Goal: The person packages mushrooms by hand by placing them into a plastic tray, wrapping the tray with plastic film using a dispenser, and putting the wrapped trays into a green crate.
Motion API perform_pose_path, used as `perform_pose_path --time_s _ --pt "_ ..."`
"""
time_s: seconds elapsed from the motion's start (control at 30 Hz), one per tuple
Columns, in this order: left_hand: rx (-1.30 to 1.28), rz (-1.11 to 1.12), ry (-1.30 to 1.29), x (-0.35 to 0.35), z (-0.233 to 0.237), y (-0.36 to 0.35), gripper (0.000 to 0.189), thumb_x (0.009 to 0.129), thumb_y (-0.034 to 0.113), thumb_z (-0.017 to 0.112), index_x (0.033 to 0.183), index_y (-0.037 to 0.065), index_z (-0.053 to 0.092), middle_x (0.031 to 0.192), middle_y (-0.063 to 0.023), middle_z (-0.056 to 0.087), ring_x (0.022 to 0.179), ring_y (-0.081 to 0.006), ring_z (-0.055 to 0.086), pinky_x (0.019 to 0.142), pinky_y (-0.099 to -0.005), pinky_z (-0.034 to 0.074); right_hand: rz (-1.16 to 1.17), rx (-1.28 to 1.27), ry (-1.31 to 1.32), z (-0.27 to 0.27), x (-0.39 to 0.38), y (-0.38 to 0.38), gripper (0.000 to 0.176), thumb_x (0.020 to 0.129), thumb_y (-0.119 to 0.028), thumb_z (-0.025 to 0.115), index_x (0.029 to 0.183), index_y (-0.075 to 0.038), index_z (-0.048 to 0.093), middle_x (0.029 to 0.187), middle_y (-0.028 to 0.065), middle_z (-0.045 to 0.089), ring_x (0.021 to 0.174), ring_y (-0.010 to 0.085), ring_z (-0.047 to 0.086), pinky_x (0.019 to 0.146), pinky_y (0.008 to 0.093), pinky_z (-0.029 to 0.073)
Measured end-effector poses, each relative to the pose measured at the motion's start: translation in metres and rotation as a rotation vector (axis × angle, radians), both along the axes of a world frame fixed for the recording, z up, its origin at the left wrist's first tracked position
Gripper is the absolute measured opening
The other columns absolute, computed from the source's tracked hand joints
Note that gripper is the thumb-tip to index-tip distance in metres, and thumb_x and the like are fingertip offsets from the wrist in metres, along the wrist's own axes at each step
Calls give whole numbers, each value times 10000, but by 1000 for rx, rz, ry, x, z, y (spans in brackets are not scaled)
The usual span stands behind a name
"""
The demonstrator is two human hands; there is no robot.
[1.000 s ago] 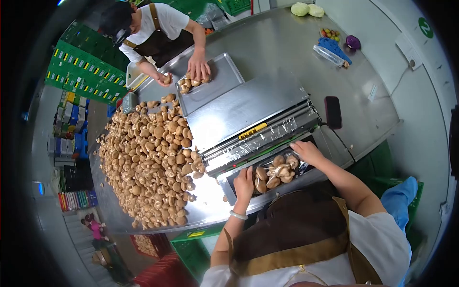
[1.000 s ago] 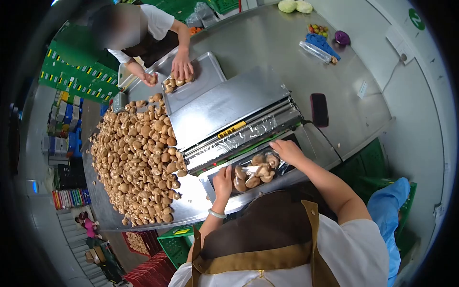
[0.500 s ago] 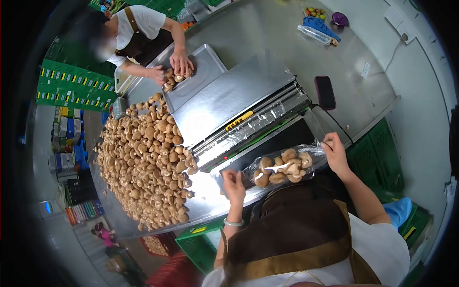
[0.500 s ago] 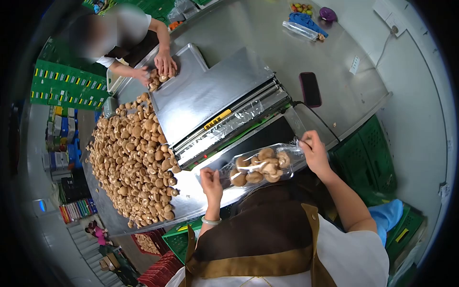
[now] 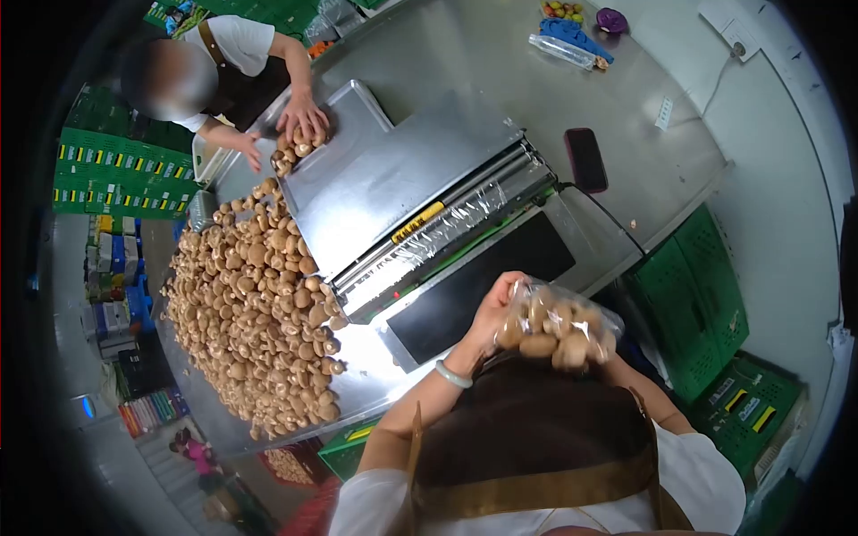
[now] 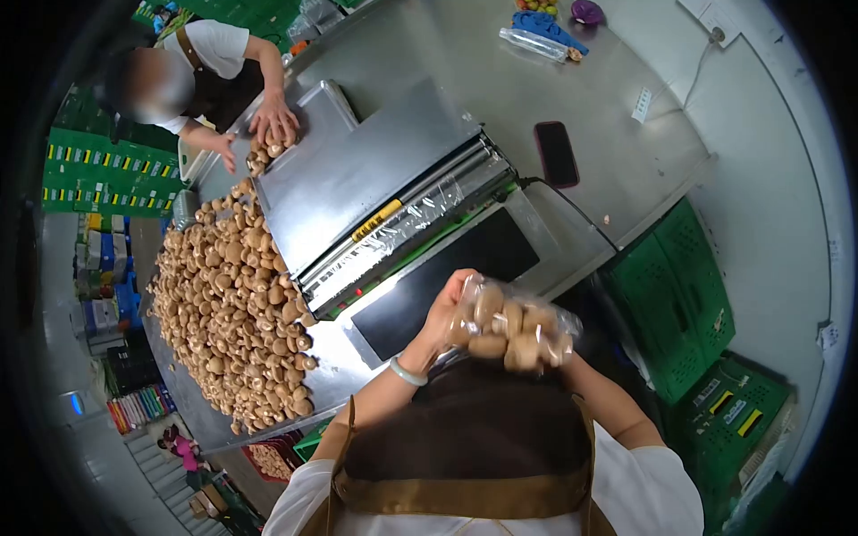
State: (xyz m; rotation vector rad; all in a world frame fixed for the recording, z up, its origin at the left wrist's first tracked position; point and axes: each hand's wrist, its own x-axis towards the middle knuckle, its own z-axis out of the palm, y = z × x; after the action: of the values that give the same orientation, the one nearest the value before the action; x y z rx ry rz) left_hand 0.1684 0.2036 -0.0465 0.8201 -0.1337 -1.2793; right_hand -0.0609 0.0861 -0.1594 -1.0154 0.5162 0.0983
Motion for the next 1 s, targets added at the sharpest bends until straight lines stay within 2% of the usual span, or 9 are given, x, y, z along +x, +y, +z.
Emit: perform_pose_path --time_s 0.2,0.33,0.5,0.63,0.73,0.8,0.87,0.93,1.0 --pt "-420 -127 -372 -18 76 33 159 957 54 627 1097 18 560 1036 -77 599 957 -154 599 855 -295 487 536 128 188 109 8 -26 277 937 -178 621 1154 -9 595 1083 116 644 1024 223 616 890 355 492" --pt "-480 -561 -188 -48 42 37 519 1066 356 395 1450 7 368 1433 -118 433 1327 -190 414 1117 -346 321 694 -408 290 169 65 -69 272 943 -195 611 1127 6 609 1060 116 656 1034 215 625 898 346 493" --pt "-380 -213 -198 -41 48 63 424 1049 322 460 1365 41 486 1307 -93 557 1225 -163 505 1039 -315 394 642 -312 -314 272 112 -54 612 744 -189 820 1264 2 561 1201 146 617 1162 254 588 1031 364 427" --pt "-192 301 -688 -47 50 99 275 988 144 541 1241 44 581 1150 -30 654 1065 -145 598 941 -308 474 924 -690 -5 259 150 -26 810 690 -149 853 1388 -6 469 1288 150 564 1214 265 561 1053 368 418" --pt "-263 614 110 -42 53 135 521 818 -21 628 1321 69 526 1298 -61 579 1207 -184 540 1051 -332 408 690 -342 -49 234 203 2 713 814 -84 667 1458 -2 371 1346 126 541 1260 233 530 1043 348 436" --pt "-482 758 136 -43 54 177 667 805 -37 614 1427 62 395 1411 -76 482 1319 -196 455 1117 -363 351 511 -470 -78 216 227 47 656 856 -63 591 1467 0 362 1372 133 526 1266 246 531 1059 356 429" --pt "-346 908 -6 -52 72 215 737 846 45 674 1461 25 268 1391 -127 465 1294 -244 495 1111 -401 390 715 -466 -146 223 240 117 652 855 -32 571 1471 2 358 1416 140 482 1310 241 489 1081 359 411" --pt "205 1302 -125 -65 47 243 586 836 61 733 1331 10 424 1227 -140 583 1060 -224 642 911 -342 546 980 -647 -507 217 234 185 641 882 -78 601 1470 -3 357 1441 163 446 1340 275 460 1073 367 416" --pt "113 1368 -28 -96 23 312 500 859 218 767 1246 44 500 1116 -61 612 1008 -172 628 877 -319 547 1174 -855 -810 238 239 232 638 892 -128 644 1458 -14 373 1439 193 420 1343 318 441 1045 371 437"
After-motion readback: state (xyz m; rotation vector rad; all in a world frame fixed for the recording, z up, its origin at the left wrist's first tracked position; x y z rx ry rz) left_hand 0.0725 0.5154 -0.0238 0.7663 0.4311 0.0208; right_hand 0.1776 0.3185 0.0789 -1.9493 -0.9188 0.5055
